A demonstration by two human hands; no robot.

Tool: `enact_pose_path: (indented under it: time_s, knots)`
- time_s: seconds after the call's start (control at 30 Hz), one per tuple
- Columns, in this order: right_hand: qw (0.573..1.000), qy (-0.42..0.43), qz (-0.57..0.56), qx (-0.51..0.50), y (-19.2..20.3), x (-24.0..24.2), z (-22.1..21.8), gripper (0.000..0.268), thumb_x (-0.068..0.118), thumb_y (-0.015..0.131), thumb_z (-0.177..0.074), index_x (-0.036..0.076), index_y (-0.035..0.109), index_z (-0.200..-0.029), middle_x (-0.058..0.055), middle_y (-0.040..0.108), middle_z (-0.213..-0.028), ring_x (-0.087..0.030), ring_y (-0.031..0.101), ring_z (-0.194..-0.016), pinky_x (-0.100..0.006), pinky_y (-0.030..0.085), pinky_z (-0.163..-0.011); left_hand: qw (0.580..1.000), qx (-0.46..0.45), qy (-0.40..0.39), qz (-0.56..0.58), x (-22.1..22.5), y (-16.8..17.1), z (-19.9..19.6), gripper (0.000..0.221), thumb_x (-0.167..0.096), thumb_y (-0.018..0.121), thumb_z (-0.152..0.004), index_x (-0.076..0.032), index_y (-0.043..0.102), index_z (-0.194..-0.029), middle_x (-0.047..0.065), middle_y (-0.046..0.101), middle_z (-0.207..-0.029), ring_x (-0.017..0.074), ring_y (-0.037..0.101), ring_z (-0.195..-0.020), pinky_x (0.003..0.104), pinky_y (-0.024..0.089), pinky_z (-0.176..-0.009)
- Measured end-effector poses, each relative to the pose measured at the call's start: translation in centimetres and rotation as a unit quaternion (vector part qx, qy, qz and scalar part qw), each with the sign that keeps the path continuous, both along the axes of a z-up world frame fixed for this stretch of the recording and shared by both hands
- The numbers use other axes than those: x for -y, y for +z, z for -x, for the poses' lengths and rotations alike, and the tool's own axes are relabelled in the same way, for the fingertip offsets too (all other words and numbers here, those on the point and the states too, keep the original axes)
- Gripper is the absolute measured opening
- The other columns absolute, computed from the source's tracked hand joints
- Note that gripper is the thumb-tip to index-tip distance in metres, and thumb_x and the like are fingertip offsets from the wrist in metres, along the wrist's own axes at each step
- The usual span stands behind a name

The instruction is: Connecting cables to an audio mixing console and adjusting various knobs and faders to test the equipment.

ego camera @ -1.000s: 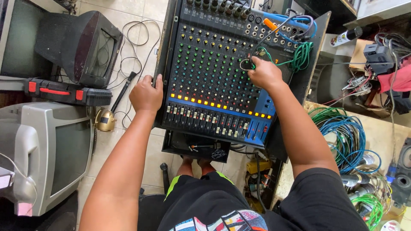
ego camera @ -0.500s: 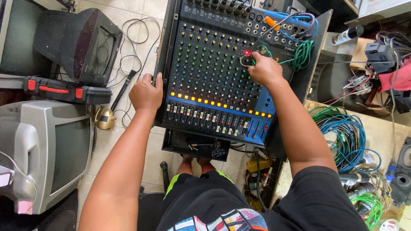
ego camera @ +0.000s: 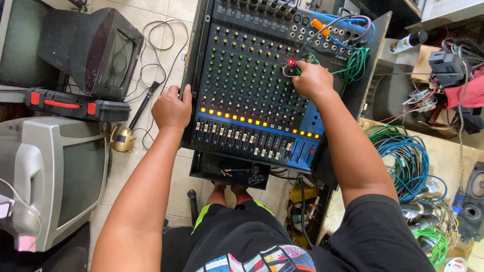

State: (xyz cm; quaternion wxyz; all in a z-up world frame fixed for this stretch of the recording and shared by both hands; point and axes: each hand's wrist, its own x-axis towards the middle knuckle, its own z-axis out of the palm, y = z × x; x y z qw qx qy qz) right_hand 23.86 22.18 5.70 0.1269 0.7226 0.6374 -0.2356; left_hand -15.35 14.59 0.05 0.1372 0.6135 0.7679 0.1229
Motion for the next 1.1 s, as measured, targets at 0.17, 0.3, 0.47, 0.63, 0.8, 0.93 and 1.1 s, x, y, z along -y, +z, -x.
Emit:
enact_pose_path:
  time_s: [0.17,0.3,0.47,0.63,0.8,0.93,1.1]
  knots:
    - [0.999,0.021,-0.011,0.027,-1.5,-1.6,-1.0,0.038,0.039,0.062,-0.096,0.022,0.072,-0.128,-0.02,0.075,-0.113,-0.044,0.069,-0.112,-0.054,0.053,-0.096,1.0,-0.006,0.003,0.007,0.1,0.3,-0.2,0.053,-0.06,0.048,-0.105,-0.012,0.07,-0.099,0.014,0.07,-0.079,0.0408,0.074,-0.079,0.054,0.057,-0.07]
    - [0.999,-0.005,-0.041,0.005,-0.6,-2.2,-1.4,0.036,0.044,0.059,-0.093,0.021,0.074,-0.117,-0.02,0.075,-0.109,-0.044,0.068,-0.11,-0.057,0.054,-0.094,1.0,-0.006,0.007,0.007,0.0,0.2,-0.1,0.053,-0.061,0.048,-0.105,-0.013,0.069,-0.098,0.014,0.07,-0.079,0.0402,0.074,-0.08,0.054,0.057,-0.071]
    - [0.989,-0.057,-0.098,-0.096,3.4,-1.3,-0.7,0.034,0.038,0.056,-0.098,0.01,0.073,-0.109,-0.028,0.072,-0.103,-0.052,0.064,-0.107,-0.065,0.049,-0.092,1.0,-0.005,0.007,0.001,-0.1,-0.4,0.0,0.052,-0.061,0.049,-0.104,-0.013,0.069,-0.098,0.014,0.069,-0.079,0.0393,0.074,-0.08,0.053,0.057,-0.07]
    - [0.958,-0.166,0.033,-0.232,7.8,-1.4,0.0,0.026,0.029,0.054,-0.106,0.009,0.069,-0.103,-0.001,0.054,-0.074,-0.014,0.044,-0.06,-0.032,0.039,-0.055,1.0,-0.001,-0.003,0.007,-0.3,-0.1,-0.1,0.05,-0.051,0.049,-0.108,-0.009,0.067,-0.088,0.012,0.069,-0.077,0.0369,0.064,-0.067,0.05,0.043,-0.046]
    - [0.994,-0.028,-0.038,-0.099,-1.9,-1.4,-3.6,0.039,0.043,0.061,-0.091,0.022,0.073,-0.122,-0.021,0.073,-0.109,-0.046,0.064,-0.113,-0.058,0.051,-0.098,1.0,-0.008,0.003,-0.014,-0.1,-0.3,-0.1,0.052,-0.06,0.05,-0.104,-0.012,0.07,-0.096,0.013,0.07,-0.078,0.0389,0.074,-0.079,0.052,0.058,-0.07]
    - [0.998,-0.009,-0.024,-0.064,-4.4,-0.4,-4.8,0.053,0.047,0.062,-0.093,0.022,0.064,-0.14,-0.02,0.07,-0.126,-0.043,0.062,-0.122,-0.052,0.047,-0.107,1.0,-0.008,0.004,-0.01,0.1,-0.2,-0.1,0.052,-0.06,0.05,-0.103,-0.013,0.069,-0.096,0.013,0.07,-0.079,0.0392,0.074,-0.079,0.053,0.057,-0.07]
    - [0.996,-0.01,-0.035,-0.079,-3.9,0.1,-4.4,0.058,0.046,0.062,-0.097,0.017,0.06,-0.146,-0.023,0.068,-0.129,-0.045,0.061,-0.123,-0.054,0.046,-0.108,1.0,-0.007,0.006,-0.013,0.1,-0.2,-0.1,0.05,-0.06,0.051,-0.103,-0.014,0.07,-0.096,0.013,0.07,-0.079,0.0391,0.074,-0.078,0.053,0.058,-0.07]
